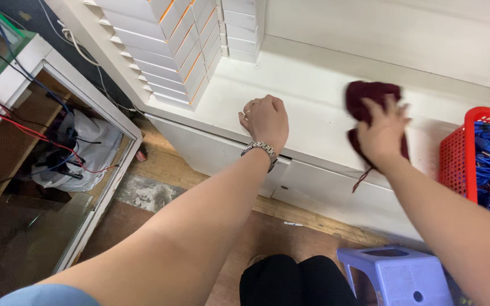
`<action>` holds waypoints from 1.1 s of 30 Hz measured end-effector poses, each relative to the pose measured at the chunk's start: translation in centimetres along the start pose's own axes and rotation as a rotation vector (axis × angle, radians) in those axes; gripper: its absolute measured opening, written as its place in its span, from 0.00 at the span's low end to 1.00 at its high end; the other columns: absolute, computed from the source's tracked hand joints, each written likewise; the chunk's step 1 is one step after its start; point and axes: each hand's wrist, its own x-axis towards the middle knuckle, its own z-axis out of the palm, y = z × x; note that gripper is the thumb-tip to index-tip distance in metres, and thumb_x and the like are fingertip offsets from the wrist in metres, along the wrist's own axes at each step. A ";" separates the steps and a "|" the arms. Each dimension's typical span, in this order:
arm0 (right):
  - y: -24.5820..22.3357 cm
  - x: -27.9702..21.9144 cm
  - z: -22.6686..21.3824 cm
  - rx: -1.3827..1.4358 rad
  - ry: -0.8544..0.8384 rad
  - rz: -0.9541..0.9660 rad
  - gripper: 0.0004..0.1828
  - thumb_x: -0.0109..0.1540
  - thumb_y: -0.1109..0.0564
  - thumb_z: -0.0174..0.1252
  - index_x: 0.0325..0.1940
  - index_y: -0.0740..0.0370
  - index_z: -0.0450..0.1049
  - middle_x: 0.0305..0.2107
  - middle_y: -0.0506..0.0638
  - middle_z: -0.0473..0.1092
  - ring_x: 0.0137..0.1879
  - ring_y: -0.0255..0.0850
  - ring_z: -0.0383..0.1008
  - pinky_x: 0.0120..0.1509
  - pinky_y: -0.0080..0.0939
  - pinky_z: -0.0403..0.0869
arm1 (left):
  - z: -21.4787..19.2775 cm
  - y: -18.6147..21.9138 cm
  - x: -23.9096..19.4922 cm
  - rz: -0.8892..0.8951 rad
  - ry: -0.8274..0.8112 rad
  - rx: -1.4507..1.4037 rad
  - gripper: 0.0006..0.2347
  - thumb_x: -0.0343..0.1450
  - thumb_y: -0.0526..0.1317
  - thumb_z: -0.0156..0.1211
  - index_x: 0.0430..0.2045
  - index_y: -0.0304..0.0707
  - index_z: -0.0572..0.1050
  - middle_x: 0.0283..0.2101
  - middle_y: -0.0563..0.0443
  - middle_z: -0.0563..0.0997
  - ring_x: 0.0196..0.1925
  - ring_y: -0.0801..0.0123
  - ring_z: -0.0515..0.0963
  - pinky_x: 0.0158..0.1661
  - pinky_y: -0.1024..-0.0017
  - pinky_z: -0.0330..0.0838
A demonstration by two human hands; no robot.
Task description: The person moves stacks of small white boxes from a shelf to a table, then wipes the shelf with a cloth. They continue to move more boxes and wipe individual boxes with the cloth.
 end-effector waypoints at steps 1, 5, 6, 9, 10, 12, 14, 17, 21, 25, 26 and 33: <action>1.9 1.0 -0.2 -0.047 0.063 0.117 0.35 0.60 0.56 0.59 0.73 0.53 0.66 0.74 0.75 0.43 0.76 0.82 0.32 0.73 0.82 0.37 | 0.3 0.1 0.1 0.000 -0.037 0.011 0.17 0.77 0.45 0.39 0.43 0.41 0.78 0.58 0.47 0.76 0.74 0.50 0.56 0.72 0.45 0.36; 0.9 6.6 2.8 -0.009 0.081 0.230 0.36 0.62 0.49 0.58 0.74 0.59 0.61 0.69 0.79 0.43 0.73 0.80 0.35 0.72 0.79 0.37 | 0.0 -1.3 0.8 -0.025 -0.024 -0.031 0.15 0.75 0.44 0.42 0.48 0.43 0.77 0.62 0.46 0.72 0.75 0.48 0.53 0.72 0.46 0.37; -0.8 7.4 3.4 -0.012 0.055 0.187 0.36 0.62 0.48 0.57 0.73 0.59 0.60 0.68 0.79 0.45 0.73 0.78 0.38 0.72 0.78 0.37 | -0.3 -1.8 1.0 -0.033 0.021 -0.045 0.15 0.74 0.44 0.43 0.49 0.43 0.76 0.63 0.45 0.72 0.75 0.48 0.53 0.72 0.47 0.38; -10.3 5.2 7.1 0.101 0.023 -0.224 0.34 0.58 0.53 0.59 0.70 0.56 0.67 0.68 0.72 0.57 0.74 0.67 0.53 0.76 0.66 0.50 | -1.2 -3.3 1.4 -0.039 0.167 -0.080 0.15 0.73 0.42 0.44 0.51 0.43 0.74 0.64 0.44 0.70 0.75 0.47 0.52 0.71 0.47 0.38; -13.3 3.1 7.7 0.229 -0.014 -0.309 0.33 0.56 0.56 0.60 0.67 0.53 0.69 0.68 0.67 0.58 0.74 0.63 0.55 0.76 0.61 0.55 | -1.4 -3.4 1.5 -0.032 0.206 -0.094 0.15 0.73 0.42 0.44 0.52 0.43 0.74 0.65 0.43 0.69 0.75 0.46 0.52 0.71 0.47 0.38; -18.0 -0.4 7.7 0.380 -0.123 -0.440 0.31 0.55 0.57 0.66 0.63 0.58 0.70 0.63 0.64 0.64 0.67 0.63 0.61 0.69 0.61 0.61 | -1.4 -3.4 1.7 -0.007 0.242 -0.087 0.16 0.74 0.42 0.44 0.54 0.41 0.72 0.64 0.42 0.70 0.74 0.45 0.54 0.70 0.47 0.41; -17.8 -1.2 5.7 0.432 -0.192 -0.409 0.32 0.55 0.59 0.65 0.63 0.62 0.70 0.60 0.63 0.66 0.64 0.64 0.63 0.67 0.62 0.63 | -0.5 -2.5 2.0 0.024 0.212 -0.126 0.16 0.75 0.42 0.43 0.56 0.40 0.71 0.63 0.41 0.71 0.71 0.45 0.59 0.69 0.49 0.48; -11.2 0.3 1.2 0.471 -0.059 -0.214 0.30 0.55 0.62 0.60 0.63 0.56 0.75 0.59 0.60 0.69 0.67 0.60 0.67 0.76 0.55 0.67 | 2.2 -0.1 1.9 0.101 0.076 -0.236 0.17 0.76 0.42 0.42 0.57 0.37 0.70 0.59 0.40 0.75 0.65 0.47 0.69 0.65 0.55 0.60; -0.6 2.4 -4.1 0.134 0.133 0.193 0.31 0.57 0.57 0.62 0.66 0.54 0.73 0.65 0.62 0.63 0.70 0.67 0.56 0.73 0.65 0.57 | 6.1 3.5 0.0 0.251 -0.152 -0.285 0.18 0.75 0.43 0.43 0.57 0.40 0.71 0.52 0.43 0.80 0.60 0.51 0.73 0.60 0.57 0.64; -0.3 2.6 -2.4 -0.094 0.165 0.112 0.38 0.59 0.37 0.70 0.65 0.60 0.70 0.65 0.72 0.58 0.72 0.75 0.53 0.69 0.81 0.51 | 6.6 3.9 -0.6 0.212 -0.471 -0.243 0.19 0.76 0.47 0.41 0.60 0.47 0.73 0.44 0.41 0.84 0.58 0.55 0.76 0.62 0.60 0.65; -1.2 1.3 -1.3 0.019 0.124 0.001 0.35 0.58 0.43 0.68 0.66 0.58 0.70 0.66 0.68 0.59 0.72 0.69 0.55 0.73 0.70 0.54 | 6.8 3.8 -0.9 0.218 -0.435 -0.262 0.20 0.76 0.47 0.41 0.61 0.46 0.72 0.46 0.41 0.83 0.59 0.54 0.75 0.63 0.59 0.64; 0.1 -1.5 -2.5 0.016 0.095 0.025 0.33 0.55 0.65 0.60 0.67 0.60 0.70 0.67 0.65 0.60 0.73 0.66 0.54 0.78 0.59 0.54 | 10.1 5.0 -1.6 0.337 -0.287 -0.258 0.20 0.76 0.47 0.45 0.61 0.37 0.69 0.64 0.40 0.71 0.69 0.47 0.63 0.65 0.55 0.55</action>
